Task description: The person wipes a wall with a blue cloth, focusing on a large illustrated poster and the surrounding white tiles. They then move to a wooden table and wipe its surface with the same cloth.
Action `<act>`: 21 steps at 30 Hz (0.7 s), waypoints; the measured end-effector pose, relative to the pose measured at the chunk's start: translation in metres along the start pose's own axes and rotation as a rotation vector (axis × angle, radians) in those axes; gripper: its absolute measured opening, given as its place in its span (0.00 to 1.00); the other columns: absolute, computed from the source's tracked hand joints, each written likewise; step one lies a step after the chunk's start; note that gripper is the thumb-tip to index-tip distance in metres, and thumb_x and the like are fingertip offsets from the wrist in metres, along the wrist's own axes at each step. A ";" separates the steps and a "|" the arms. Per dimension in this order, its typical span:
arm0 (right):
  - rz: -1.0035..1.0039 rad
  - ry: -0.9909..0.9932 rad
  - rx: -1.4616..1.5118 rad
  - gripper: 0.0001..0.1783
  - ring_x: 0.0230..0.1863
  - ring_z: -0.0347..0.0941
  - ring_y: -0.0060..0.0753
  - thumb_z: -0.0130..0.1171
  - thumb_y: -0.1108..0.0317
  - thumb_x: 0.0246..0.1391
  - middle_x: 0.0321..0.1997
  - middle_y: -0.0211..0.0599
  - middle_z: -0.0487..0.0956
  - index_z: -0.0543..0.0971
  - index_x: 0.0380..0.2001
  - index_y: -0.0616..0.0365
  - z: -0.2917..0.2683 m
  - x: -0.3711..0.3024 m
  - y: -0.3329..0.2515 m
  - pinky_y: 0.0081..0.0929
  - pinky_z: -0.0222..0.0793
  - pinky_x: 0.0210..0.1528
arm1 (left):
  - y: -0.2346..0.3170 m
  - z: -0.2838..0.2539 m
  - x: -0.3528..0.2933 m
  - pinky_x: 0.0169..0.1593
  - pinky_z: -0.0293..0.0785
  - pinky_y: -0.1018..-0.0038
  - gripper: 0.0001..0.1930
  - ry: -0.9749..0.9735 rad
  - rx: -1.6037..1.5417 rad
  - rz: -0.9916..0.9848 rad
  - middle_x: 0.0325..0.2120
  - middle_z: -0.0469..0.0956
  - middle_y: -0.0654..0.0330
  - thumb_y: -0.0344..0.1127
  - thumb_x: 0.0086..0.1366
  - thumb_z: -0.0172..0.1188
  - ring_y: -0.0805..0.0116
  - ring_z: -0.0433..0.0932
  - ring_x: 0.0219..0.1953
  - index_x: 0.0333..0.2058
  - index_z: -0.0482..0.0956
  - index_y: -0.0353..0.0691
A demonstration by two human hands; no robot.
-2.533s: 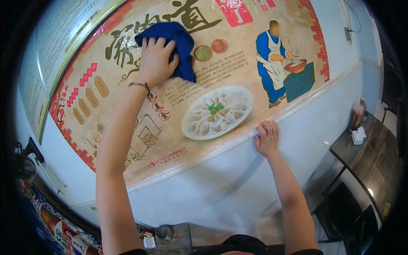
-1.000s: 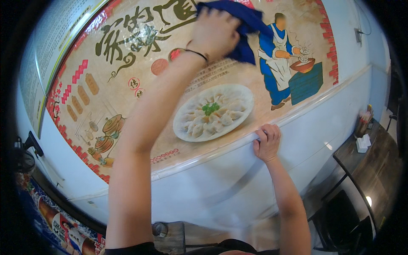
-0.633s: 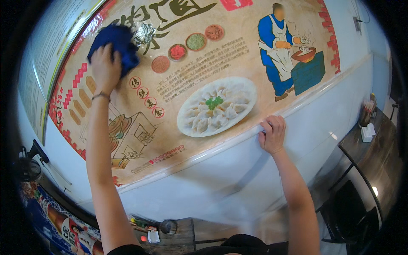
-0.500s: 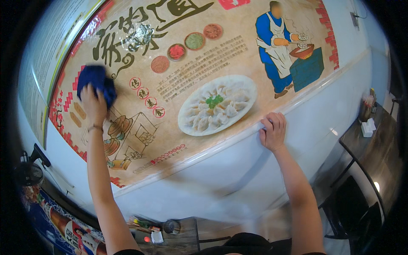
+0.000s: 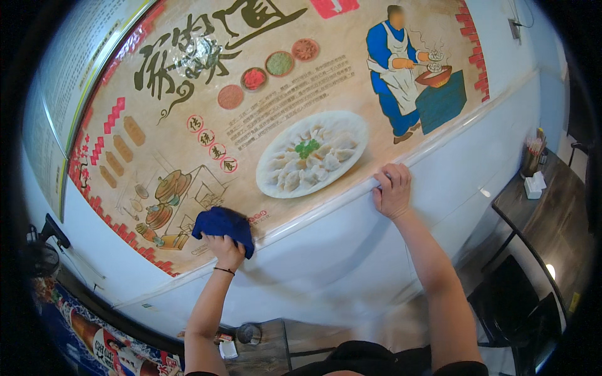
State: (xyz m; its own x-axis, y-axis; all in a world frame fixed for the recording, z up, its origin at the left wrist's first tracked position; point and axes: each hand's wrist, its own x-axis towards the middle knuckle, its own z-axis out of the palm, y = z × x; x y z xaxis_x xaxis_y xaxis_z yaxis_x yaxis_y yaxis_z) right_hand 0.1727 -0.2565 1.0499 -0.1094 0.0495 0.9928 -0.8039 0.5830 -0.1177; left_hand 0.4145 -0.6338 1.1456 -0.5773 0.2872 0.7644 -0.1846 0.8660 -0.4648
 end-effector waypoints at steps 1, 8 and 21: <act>0.001 0.002 0.001 0.21 0.53 0.59 0.43 0.56 0.62 0.41 0.47 0.37 0.65 0.67 0.43 0.48 0.000 0.001 -0.001 0.49 0.51 0.59 | 0.004 0.002 0.006 0.58 0.41 0.33 0.21 -0.038 0.010 0.024 0.44 0.66 0.39 0.36 0.37 0.58 0.34 0.58 0.52 0.34 0.74 0.32; 0.002 0.022 0.022 0.20 0.53 0.59 0.41 0.55 0.62 0.43 0.47 0.36 0.65 0.68 0.43 0.48 0.001 0.000 -0.001 0.48 0.52 0.59 | 0.094 -0.018 0.119 0.52 0.58 0.43 0.06 0.024 0.029 0.359 0.19 0.68 0.58 0.38 0.43 0.60 0.55 0.68 0.30 0.17 0.74 0.45; 0.025 0.018 -0.010 0.18 0.51 0.61 0.42 0.56 0.60 0.43 0.46 0.37 0.68 0.69 0.39 0.48 0.001 -0.009 0.006 0.46 0.54 0.58 | 0.331 0.033 0.318 0.56 0.58 0.58 0.08 0.178 -0.278 0.805 0.29 0.73 0.64 0.37 0.50 0.53 0.62 0.68 0.42 0.28 0.79 0.46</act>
State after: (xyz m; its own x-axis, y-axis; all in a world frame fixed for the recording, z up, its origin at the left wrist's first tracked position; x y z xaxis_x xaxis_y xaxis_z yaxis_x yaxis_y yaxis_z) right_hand 0.1685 -0.2541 1.0405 -0.1191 0.0790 0.9897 -0.7952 0.5893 -0.1428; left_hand 0.1436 -0.2698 1.2202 -0.3115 0.8951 0.3191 0.4413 0.4337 -0.7856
